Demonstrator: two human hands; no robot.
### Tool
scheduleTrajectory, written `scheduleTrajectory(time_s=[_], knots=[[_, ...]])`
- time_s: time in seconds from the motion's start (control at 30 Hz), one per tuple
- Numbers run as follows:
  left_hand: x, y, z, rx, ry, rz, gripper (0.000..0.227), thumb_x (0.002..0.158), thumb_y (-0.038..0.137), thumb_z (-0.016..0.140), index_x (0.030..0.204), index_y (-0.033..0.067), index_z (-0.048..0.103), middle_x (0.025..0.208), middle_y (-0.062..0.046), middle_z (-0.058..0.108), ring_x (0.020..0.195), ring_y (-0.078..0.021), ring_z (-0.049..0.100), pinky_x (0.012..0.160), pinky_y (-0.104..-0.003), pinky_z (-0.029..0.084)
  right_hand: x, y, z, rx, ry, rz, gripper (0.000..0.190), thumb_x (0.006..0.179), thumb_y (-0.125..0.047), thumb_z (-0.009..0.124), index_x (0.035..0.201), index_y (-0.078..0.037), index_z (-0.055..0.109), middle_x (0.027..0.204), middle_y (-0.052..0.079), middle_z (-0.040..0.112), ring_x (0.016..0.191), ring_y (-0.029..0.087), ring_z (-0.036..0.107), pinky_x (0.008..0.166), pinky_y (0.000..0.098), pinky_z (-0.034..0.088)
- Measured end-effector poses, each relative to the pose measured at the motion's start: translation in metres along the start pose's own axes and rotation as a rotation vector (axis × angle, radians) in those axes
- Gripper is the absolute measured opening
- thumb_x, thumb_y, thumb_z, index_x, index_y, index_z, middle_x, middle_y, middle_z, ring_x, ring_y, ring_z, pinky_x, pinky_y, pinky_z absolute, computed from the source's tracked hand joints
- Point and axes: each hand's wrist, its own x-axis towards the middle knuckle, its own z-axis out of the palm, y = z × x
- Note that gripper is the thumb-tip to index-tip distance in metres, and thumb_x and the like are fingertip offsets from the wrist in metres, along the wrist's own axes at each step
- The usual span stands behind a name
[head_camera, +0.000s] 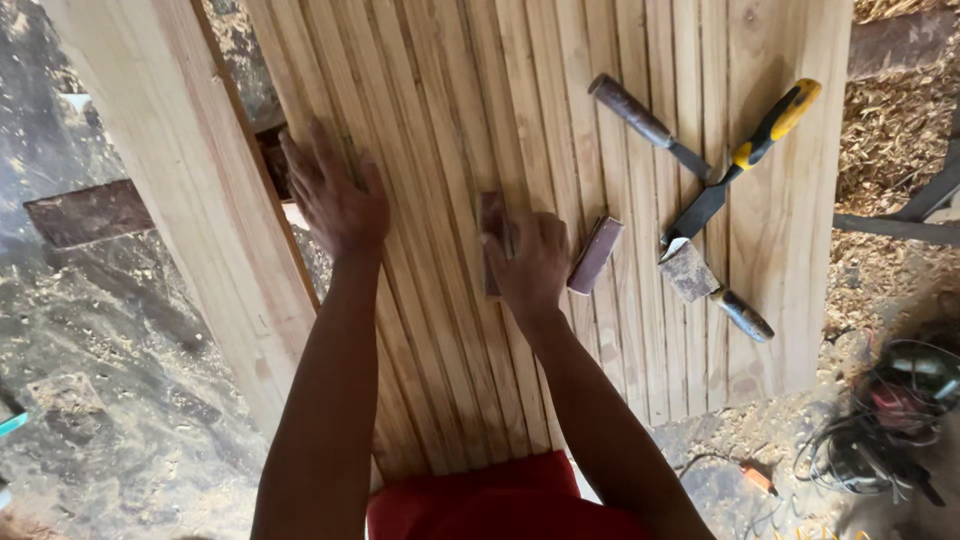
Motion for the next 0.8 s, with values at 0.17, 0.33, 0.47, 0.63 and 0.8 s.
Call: scheduleTrajectory(time_s=[0.17, 0.33, 0.47, 0.63, 0.8], knots=[[0.001, 0.002, -0.006, -0.002, 0.000, -0.021, 0.075, 0.109, 0.045, 0.059, 0.170, 0.0249, 0.019, 0.171, -0.025, 0.019, 0.153, -0.0477, 0.035, 0.122, -0.061, 0.039, 0.015, -0.019, 0.022, 0.265, -0.015, 0.097, 0.041, 0.093, -0.006, 0.072, 0.132, -0.004, 0.059, 0.107, 0.017, 0.063, 0.095, 0.034, 0.065, 0.077, 0.0439, 0.056], [0.007, 0.009, -0.012, -0.003, -0.053, -0.057, 0.079, 0.106, 0.047, 0.058, 0.168, 0.0244, 0.015, 0.167, -0.028, 0.020, 0.149, -0.0501, 0.037, 0.116, -0.064, 0.040, 0.032, -0.031, 0.037, 0.155, 0.064, -0.015, 0.048, 0.091, 0.002, 0.070, 0.137, -0.006, 0.061, 0.106, 0.018, 0.059, 0.096, 0.033, 0.063, 0.078, 0.0424, 0.057], [0.005, 0.008, -0.016, 0.003, -0.133, -0.081, 0.076, 0.110, 0.048, 0.055, 0.168, 0.0229, 0.012, 0.167, -0.029, 0.018, 0.147, -0.0504, 0.036, 0.110, -0.064, 0.042, 0.029, -0.032, 0.039, 0.100, 0.037, -0.017, 0.045, 0.094, 0.000, 0.070, 0.138, -0.005, 0.060, 0.106, 0.017, 0.061, 0.093, 0.034, 0.066, 0.076, 0.0427, 0.058], [0.006, 0.007, -0.016, 0.009, -0.123, -0.061, 0.080, 0.106, 0.047, 0.056, 0.168, 0.0193, 0.012, 0.165, -0.029, 0.020, 0.145, -0.0494, 0.037, 0.114, -0.063, 0.038, 0.061, -0.042, 0.044, 0.069, -0.067, -0.114, 0.040, 0.106, -0.009, 0.061, 0.145, -0.004, 0.054, 0.125, 0.018, 0.067, 0.101, 0.035, 0.072, 0.082, 0.0435, 0.062], [0.005, 0.001, -0.008, 0.024, -0.085, -0.024, 0.079, 0.108, 0.047, 0.055, 0.168, 0.0180, 0.014, 0.165, -0.030, 0.020, 0.146, -0.0472, 0.038, 0.119, -0.063, 0.032, 0.088, -0.051, 0.054, -0.061, -0.046, -0.083, 0.045, 0.103, -0.010, 0.058, 0.147, -0.009, 0.054, 0.130, 0.019, 0.069, 0.107, 0.038, 0.071, 0.086, 0.0441, 0.062]])
